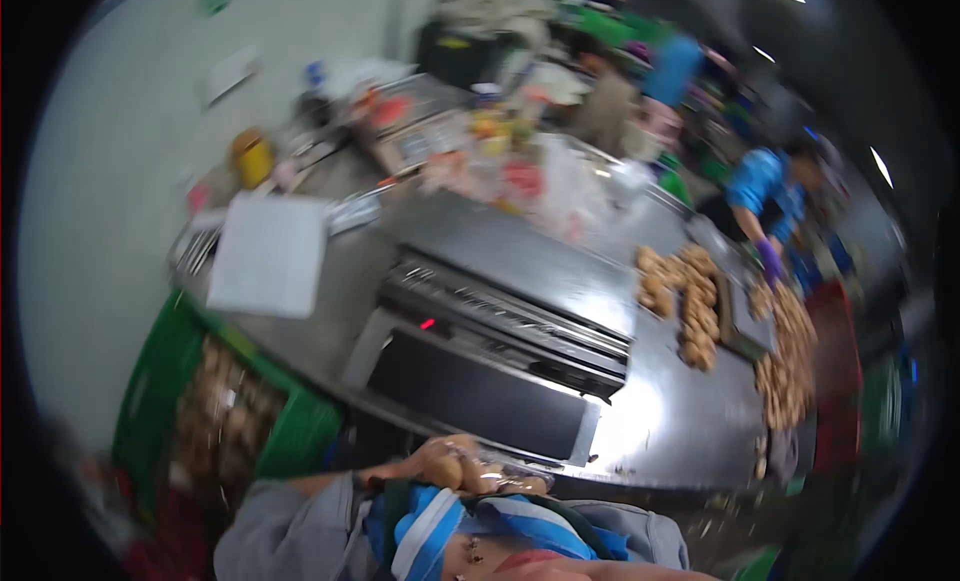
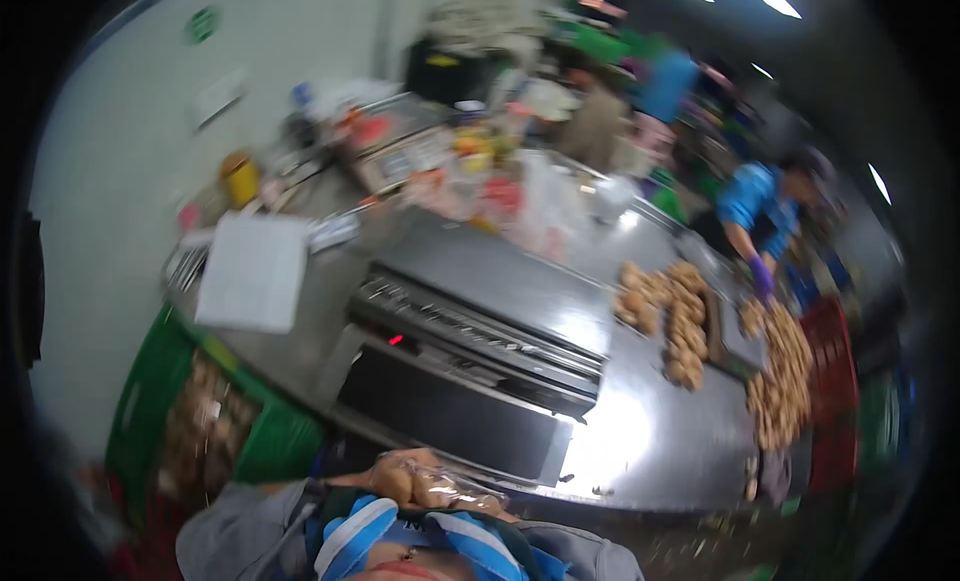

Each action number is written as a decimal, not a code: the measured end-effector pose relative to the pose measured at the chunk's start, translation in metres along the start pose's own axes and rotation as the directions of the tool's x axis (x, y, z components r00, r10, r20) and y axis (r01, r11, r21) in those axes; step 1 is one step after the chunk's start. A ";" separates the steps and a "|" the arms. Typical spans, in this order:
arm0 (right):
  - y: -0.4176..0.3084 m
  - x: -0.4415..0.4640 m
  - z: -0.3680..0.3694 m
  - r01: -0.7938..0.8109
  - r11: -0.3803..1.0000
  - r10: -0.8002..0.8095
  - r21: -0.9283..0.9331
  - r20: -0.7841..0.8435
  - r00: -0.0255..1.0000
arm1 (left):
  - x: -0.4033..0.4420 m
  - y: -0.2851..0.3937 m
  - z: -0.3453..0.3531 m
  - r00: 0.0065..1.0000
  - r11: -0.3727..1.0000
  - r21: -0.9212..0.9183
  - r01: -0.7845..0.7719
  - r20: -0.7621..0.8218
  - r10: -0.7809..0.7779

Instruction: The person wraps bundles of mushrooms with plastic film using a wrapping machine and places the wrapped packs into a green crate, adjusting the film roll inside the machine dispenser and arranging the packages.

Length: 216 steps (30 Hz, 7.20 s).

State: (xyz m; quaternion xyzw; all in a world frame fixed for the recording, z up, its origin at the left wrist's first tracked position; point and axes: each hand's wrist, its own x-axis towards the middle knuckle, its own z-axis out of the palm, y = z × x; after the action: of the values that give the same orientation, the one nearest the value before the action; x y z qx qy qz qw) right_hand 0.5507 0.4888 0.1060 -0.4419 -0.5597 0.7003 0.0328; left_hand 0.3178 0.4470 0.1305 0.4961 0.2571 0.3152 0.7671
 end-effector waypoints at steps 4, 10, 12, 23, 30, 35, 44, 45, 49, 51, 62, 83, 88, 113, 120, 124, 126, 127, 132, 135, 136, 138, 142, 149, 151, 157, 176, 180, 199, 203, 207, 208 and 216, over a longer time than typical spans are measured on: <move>-0.068 -0.002 -0.006 0.061 0.994 -0.048 -0.096 0.135 0.990 | -0.016 -0.003 0.035 0.953 0.966 0.046 -0.255 -0.155 0.259; -0.141 0.007 0.057 0.261 0.917 -0.042 -0.302 0.577 0.815 | -0.076 0.010 0.069 0.621 0.755 0.094 -0.648 -0.509 0.596; -0.138 0.032 0.065 0.310 0.944 -0.214 -0.109 0.510 0.833 | -0.110 0.010 0.054 0.697 0.675 -0.272 -0.685 -0.514 0.500; -0.186 0.132 0.342 0.888 0.370 -0.637 -0.275 0.621 0.457 | -0.410 -0.004 0.000 -0.209 0.492 0.207 -0.846 -0.976 0.052; -0.190 0.174 0.367 0.700 0.224 -0.441 -0.678 0.570 0.693 | -0.514 -0.085 0.037 -0.421 0.977 -0.124 -0.171 -0.888 -0.186; -0.191 0.174 0.367 0.672 0.248 -0.452 -0.697 0.530 0.717 | -0.520 -0.129 0.035 -0.522 0.937 0.048 -0.345 -0.840 -0.149; -0.188 0.177 0.367 0.679 0.300 -0.429 -0.670 0.541 0.724 | -0.609 -0.203 0.101 -0.772 0.873 -0.486 -0.028 -0.544 -0.328; -0.189 0.178 0.367 0.695 0.288 -0.452 -0.659 0.546 0.706 | -0.611 -0.208 0.102 -0.811 0.849 -0.523 0.077 -0.528 -0.251; -0.187 0.180 0.366 0.699 0.315 -0.484 -0.642 0.525 0.701 | -0.598 -0.188 0.100 -0.772 0.838 -0.546 0.013 -0.538 -0.339; -0.185 0.182 0.365 0.701 0.318 -0.486 -0.639 0.525 0.699 | -0.600 -0.220 0.089 -0.743 0.869 -0.488 0.084 -0.612 -0.272; -0.184 0.178 0.364 0.726 0.321 -0.562 -0.608 0.495 0.663 | -0.616 -0.190 0.080 -0.398 0.331 -0.608 0.722 -0.756 -0.520; -0.176 0.193 0.361 0.751 0.348 -0.635 -0.561 0.448 0.629 | -0.552 -0.171 0.062 0.073 0.247 -0.073 0.966 -0.842 -0.535; -0.177 0.188 0.364 0.760 0.394 -0.676 -0.517 0.396 0.621 | -0.476 -0.010 0.071 -0.007 0.752 -0.014 0.659 -1.000 -0.012; 0.010 -0.053 -0.127 0.354 0.902 -0.289 -0.248 -0.955 0.067 | 0.044 0.030 0.034 0.995 0.465 0.885 -0.030 -0.020 0.102; 0.032 0.024 -0.359 0.061 0.794 -0.607 -0.605 -0.787 0.111 | 0.163 0.005 0.019 0.799 0.225 0.962 0.152 -0.254 0.545; -0.013 0.065 -0.435 -0.239 0.537 -0.786 -0.809 -0.583 0.207 | 0.177 0.001 0.028 0.772 0.179 0.953 0.246 -0.304 0.557; -0.011 0.079 -0.455 -0.316 0.449 -0.810 -0.836 -0.530 0.250 | 0.182 0.003 0.033 0.781 0.211 0.936 0.282 -0.352 0.516; -0.003 0.083 -0.457 -0.212 0.587 -0.705 -0.781 -0.622 0.341 | 0.185 0.003 0.038 0.795 0.255 0.931 0.260 -0.357 0.490; 0.046 0.053 -0.418 -0.147 0.735 -0.592 -0.662 -0.732 0.337 | 0.242 0.010 0.077 0.922 0.476 0.878 0.050 -0.224 0.316; 0.070 0.012 -0.374 -0.162 0.783 -0.529 -0.600 -0.781 0.332 | 0.295 0.001 0.101 0.993 0.610 0.793 0.015 -0.082 0.082; 0.081 0.000 -0.361 -0.183 0.784 -0.528 -0.593 -0.792 0.305 | 0.321 -0.007 0.107 0.976 0.558 0.823 -0.106 -0.021 0.218; 0.088 -0.027 -0.349 -0.184 0.816 -0.480 -0.547 -0.820 0.310 | 0.373 -0.024 0.112 0.961 0.606 0.789 -0.098 -0.083 0.264; 0.091 -0.090 -0.364 -0.036 0.944 -0.330 -0.328 -0.941 -0.082 | 0.463 -0.069 0.092 0.789 0.596 0.796 0.104 -0.432 0.438; 0.132 -0.072 -0.337 0.051 0.984 -0.174 -0.171 -0.982 0.074 | 0.483 -0.112 0.081 0.820 0.766 0.543 0.343 -0.571 0.038; 0.101 -0.092 -0.333 0.110 0.976 -0.190 -0.190 -0.982 -0.014 | 0.479 -0.079 0.090 0.860 0.798 0.570 0.198 -0.492 0.138; -0.071 -0.096 -0.310 0.393 0.813 -0.441 -0.429 -0.895 -0.066 | 0.402 0.099 0.071 0.735 0.652 0.731 -0.199 -0.329 0.593; -0.199 0.090 -0.170 0.282 0.773 -0.594 -0.569 -0.489 0.639 | 0.105 0.204 -0.259 0.725 0.578 0.816 0.021 -0.410 0.553; -0.169 0.048 -0.210 0.098 0.324 -0.571 -0.941 -0.112 0.813 | 0.045 0.228 -0.276 0.951 -0.463 0.874 -0.150 0.255 0.174; -0.324 0.093 -0.214 0.852 0.475 -0.561 -0.219 -0.821 0.102 | 0.156 0.311 -0.236 0.268 0.703 0.273 -0.656 -0.787 0.556; -0.263 0.214 -0.255 0.285 0.719 -0.681 -0.634 -0.560 0.472 | 0.218 0.205 -0.332 0.669 0.457 0.851 0.260 -0.500 0.550; -0.215 0.231 -0.246 0.327 0.266 -0.903 -0.907 -0.116 0.413 | 0.199 0.174 -0.339 0.744 -0.036 0.999 -0.001 0.025 0.667; -0.212 0.220 -0.241 0.253 0.186 -0.904 -0.950 -0.064 0.422 | 0.190 0.173 -0.335 0.792 -0.062 0.998 -0.026 0.059 0.607; -0.196 0.134 -0.183 0.392 0.841 -0.515 -0.373 -0.325 0.793 | 0.118 0.178 -0.271 0.950 0.810 0.587 0.025 -0.265 0.163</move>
State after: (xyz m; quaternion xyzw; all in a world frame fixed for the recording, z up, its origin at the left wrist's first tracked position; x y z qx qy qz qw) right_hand 0.5015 0.7719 0.1904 -0.4306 -0.7253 0.4729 0.2547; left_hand 0.1644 0.7522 0.1834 0.6620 0.4372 0.3211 0.5172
